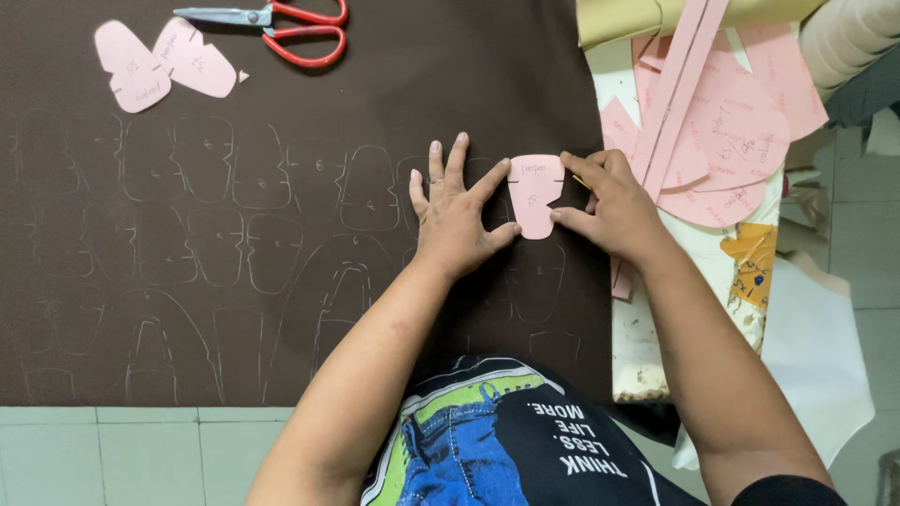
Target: The person places pink paper shoe patterns on a large brown sheet and traces around each pattern with a marking pen, drawing outlines on the material. They reposition the patterns one at a time across the sheet, continuing to trace new outlines.
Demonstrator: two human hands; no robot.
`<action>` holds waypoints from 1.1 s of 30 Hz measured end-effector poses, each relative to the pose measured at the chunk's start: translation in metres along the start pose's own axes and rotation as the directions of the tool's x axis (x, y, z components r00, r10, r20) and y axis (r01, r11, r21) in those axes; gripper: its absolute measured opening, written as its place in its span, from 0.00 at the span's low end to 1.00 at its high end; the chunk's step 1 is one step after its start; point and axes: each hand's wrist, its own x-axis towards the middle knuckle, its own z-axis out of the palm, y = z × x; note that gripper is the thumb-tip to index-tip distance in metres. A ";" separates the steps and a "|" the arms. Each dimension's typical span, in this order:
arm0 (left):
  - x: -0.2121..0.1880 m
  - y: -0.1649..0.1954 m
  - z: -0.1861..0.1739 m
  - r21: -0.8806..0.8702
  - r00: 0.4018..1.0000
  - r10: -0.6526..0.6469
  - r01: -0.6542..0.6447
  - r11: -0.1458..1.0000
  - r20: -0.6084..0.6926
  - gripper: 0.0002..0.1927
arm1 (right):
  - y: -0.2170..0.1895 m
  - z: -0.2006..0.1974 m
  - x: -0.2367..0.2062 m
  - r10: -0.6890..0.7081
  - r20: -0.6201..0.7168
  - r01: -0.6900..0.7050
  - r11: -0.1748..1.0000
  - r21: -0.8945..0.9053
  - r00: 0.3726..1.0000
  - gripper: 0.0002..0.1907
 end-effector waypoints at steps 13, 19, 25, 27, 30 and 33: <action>-0.028 -0.035 -0.014 -0.018 1.000 -0.019 0.019 1.000 0.022 0.44 | -0.041 0.031 -0.015 0.049 -0.003 -0.049 0.998 0.030 0.999 0.40; -0.038 -0.050 -0.019 -0.021 1.000 -0.010 0.011 1.000 0.020 0.45 | -0.052 0.045 -0.018 0.021 -0.013 -0.021 0.999 0.047 1.000 0.39; -0.049 -0.061 -0.023 -0.024 1.000 -0.013 0.013 1.000 0.004 0.44 | -0.060 0.055 -0.021 0.026 0.011 -0.027 0.998 0.064 1.000 0.37; -0.054 -0.064 -0.025 -0.028 1.000 -0.009 0.009 1.000 -0.007 0.44 | -0.062 0.057 -0.024 0.030 0.016 -0.030 0.999 0.030 0.999 0.36; -0.059 -0.068 -0.027 -0.030 1.000 -0.023 0.022 0.999 -0.003 0.44 | -0.066 0.061 -0.026 0.037 0.026 -0.038 0.999 0.013 0.999 0.35; -0.065 -0.071 -0.028 -0.033 1.000 -0.024 0.025 0.999 0.002 0.44 | -0.069 0.065 -0.030 0.025 0.026 -0.026 1.000 0.017 0.999 0.35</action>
